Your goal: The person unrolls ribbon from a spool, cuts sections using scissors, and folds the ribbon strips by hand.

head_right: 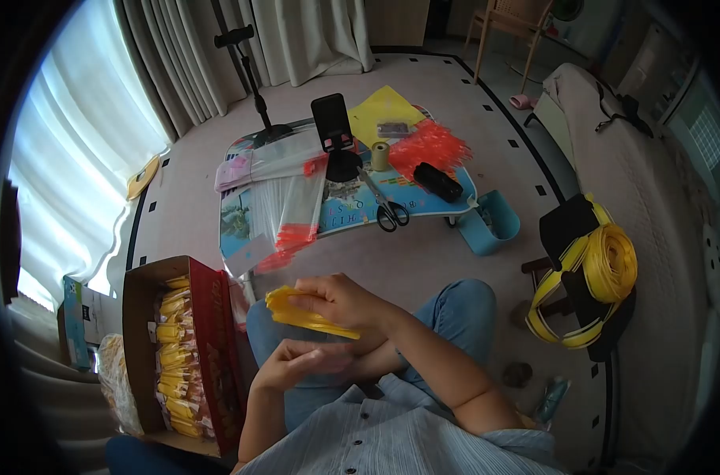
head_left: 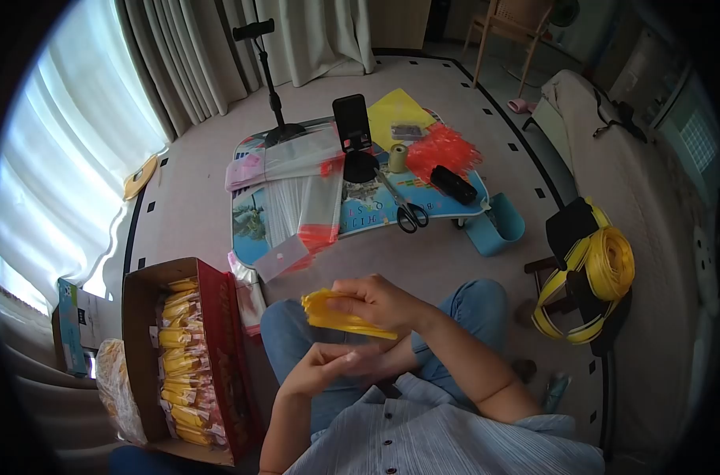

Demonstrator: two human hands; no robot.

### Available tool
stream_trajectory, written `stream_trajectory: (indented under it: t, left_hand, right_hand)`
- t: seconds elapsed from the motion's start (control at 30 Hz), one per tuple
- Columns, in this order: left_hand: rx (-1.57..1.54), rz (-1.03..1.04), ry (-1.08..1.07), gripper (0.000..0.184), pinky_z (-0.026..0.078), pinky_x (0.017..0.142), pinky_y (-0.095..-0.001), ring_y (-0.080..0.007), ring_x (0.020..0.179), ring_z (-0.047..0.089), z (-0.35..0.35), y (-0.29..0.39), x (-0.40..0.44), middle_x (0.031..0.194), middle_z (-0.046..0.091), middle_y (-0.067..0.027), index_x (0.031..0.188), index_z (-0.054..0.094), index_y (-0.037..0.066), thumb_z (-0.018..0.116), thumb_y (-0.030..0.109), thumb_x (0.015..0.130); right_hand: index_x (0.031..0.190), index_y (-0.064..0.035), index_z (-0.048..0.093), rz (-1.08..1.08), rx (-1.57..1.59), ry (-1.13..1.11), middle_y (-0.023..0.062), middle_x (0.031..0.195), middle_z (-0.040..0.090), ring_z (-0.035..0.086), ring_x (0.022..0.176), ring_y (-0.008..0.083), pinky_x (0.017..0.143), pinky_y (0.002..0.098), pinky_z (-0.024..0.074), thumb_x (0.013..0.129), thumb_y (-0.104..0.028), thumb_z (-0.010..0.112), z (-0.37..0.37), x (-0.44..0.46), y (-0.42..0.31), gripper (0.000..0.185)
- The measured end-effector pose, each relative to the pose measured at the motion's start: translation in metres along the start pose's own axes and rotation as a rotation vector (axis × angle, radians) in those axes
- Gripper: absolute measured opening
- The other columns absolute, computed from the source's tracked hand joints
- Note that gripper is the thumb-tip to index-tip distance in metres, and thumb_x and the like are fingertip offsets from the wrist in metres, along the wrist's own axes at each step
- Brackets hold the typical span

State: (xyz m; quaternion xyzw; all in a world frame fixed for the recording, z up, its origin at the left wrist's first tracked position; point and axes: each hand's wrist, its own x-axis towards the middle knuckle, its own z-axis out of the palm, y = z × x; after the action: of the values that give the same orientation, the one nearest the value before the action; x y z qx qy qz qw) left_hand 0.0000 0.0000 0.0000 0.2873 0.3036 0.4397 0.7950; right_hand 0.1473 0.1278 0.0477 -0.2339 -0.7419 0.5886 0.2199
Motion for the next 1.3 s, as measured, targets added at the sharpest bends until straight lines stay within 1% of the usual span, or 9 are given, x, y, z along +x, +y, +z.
stream_trajectory:
  t: [0.07, 0.17, 0.3, 0.33, 0.43, 0.83, 1.0, 1.13, 1.3]
  left_hand:
    - [0.246, -0.005, 0.145, 0.033, 0.052, 0.081, -0.0345, -0.0241, 0.088, 0.065, 0.001, 0.004, 0.004, 0.098, 0.065, -0.0159, 0.107, 0.060, -0.006, 0.058, 0.021, 0.088]
    - [-0.010, 0.229, 0.439, 0.026, 0.053, 0.076, -0.0333, -0.0209, 0.079, 0.065, -0.004, -0.005, 0.013, 0.089, 0.067, -0.0132, 0.092, 0.065, -0.006, 0.057, 0.019, 0.089]
    - [-0.261, 0.394, 0.584, 0.027, 0.054, 0.073, -0.0326, -0.0218, 0.088, 0.063, -0.009, 0.002, 0.017, 0.101, 0.063, -0.0150, 0.099, 0.060, -0.003, 0.053, 0.022, 0.091]
    - [-0.268, 0.404, 0.583, 0.030, 0.055, 0.075, -0.0340, -0.0250, 0.095, 0.062, -0.007, 0.004, 0.016, 0.109, 0.059, -0.0164, 0.108, 0.056, -0.002, 0.051, 0.024, 0.092]
    - [-0.339, 0.436, 0.557, 0.031, 0.055, 0.078, -0.0364, -0.0279, 0.097, 0.061, 0.006, 0.010, 0.015, 0.112, 0.058, -0.0171, 0.113, 0.053, -0.001, 0.049, 0.023, 0.093]
    - [-0.302, 0.480, 0.364, 0.034, 0.054, 0.081, -0.0357, -0.0254, 0.098, 0.061, 0.010, 0.009, 0.016, 0.117, 0.056, -0.0189, 0.121, 0.048, -0.001, 0.048, 0.021, 0.094]
    - [-0.268, 0.426, 0.385, 0.035, 0.053, 0.082, -0.0378, -0.0247, 0.097, 0.061, 0.018, 0.005, 0.021, 0.113, 0.058, -0.0167, 0.122, 0.048, 0.000, 0.049, 0.020, 0.093]
    - [-0.278, 0.463, 0.346, 0.036, 0.053, 0.084, -0.0388, -0.0249, 0.097, 0.061, 0.019, 0.005, 0.019, 0.111, 0.058, -0.0157, 0.124, 0.047, 0.000, 0.050, 0.020, 0.093]
    - [-0.254, 0.519, 0.308, 0.041, 0.051, 0.087, -0.0392, -0.0264, 0.103, 0.058, 0.019, 0.000, 0.021, 0.119, 0.053, -0.0183, 0.125, 0.046, 0.000, 0.053, 0.021, 0.091]
  right_hand:
    - [0.098, -0.0029, 0.060, -0.107, -0.100, 0.099, 0.0105, 0.075, 0.060, 0.057, 0.067, 0.0105, 0.064, 0.0270, 0.0452, 0.090, -0.021, 0.056, 0.002, 0.002, -0.002, 0.020]
    - [0.094, -0.0020, 0.059, -0.043, -0.100, 0.236, 0.0110, 0.073, 0.060, 0.057, 0.062, 0.0127, 0.059, 0.0289, 0.0448, 0.090, -0.022, 0.056, -0.010, -0.016, -0.015, 0.020]
    - [0.087, -0.0030, 0.058, 0.036, -0.161, 0.074, 0.0133, 0.067, 0.059, 0.060, 0.058, 0.0211, 0.054, 0.0310, 0.0437, 0.090, -0.025, 0.056, -0.004, -0.044, -0.025, 0.022]
    - [0.082, -0.0028, 0.057, 0.000, -0.246, 0.122, 0.0118, 0.063, 0.058, 0.061, 0.056, 0.0182, 0.051, 0.0280, 0.0430, 0.089, -0.023, 0.057, -0.001, -0.045, -0.017, 0.022]
    - [0.082, -0.0052, 0.056, 0.018, -0.452, 0.192, 0.0145, 0.064, 0.059, 0.060, 0.057, 0.0297, 0.050, 0.0367, 0.0440, 0.089, -0.027, 0.054, -0.004, -0.046, -0.004, 0.023]
    - [0.081, -0.0066, 0.057, -0.055, -0.443, 0.134, 0.0140, 0.064, 0.060, 0.062, 0.057, 0.0294, 0.051, 0.0373, 0.0466, 0.090, -0.032, 0.052, 0.000, -0.036, -0.003, 0.027]
    - [0.099, -0.0041, 0.052, -0.021, -0.438, 0.161, 0.0134, 0.065, 0.061, 0.063, 0.057, 0.0285, 0.051, 0.0372, 0.0471, 0.089, -0.030, 0.055, 0.004, -0.035, -0.003, 0.029]
    - [0.130, 0.0001, 0.031, 0.138, -0.470, 0.146, 0.0128, 0.065, 0.061, 0.063, 0.057, 0.0289, 0.053, 0.0366, 0.0481, 0.086, -0.032, 0.060, 0.001, -0.036, -0.023, 0.061]
    - [0.141, 0.0011, 0.010, 0.110, -0.354, 0.074, 0.0158, 0.066, 0.061, 0.065, 0.062, 0.0293, 0.057, 0.0352, 0.0493, 0.084, -0.036, 0.061, 0.000, -0.034, 0.000, 0.085]
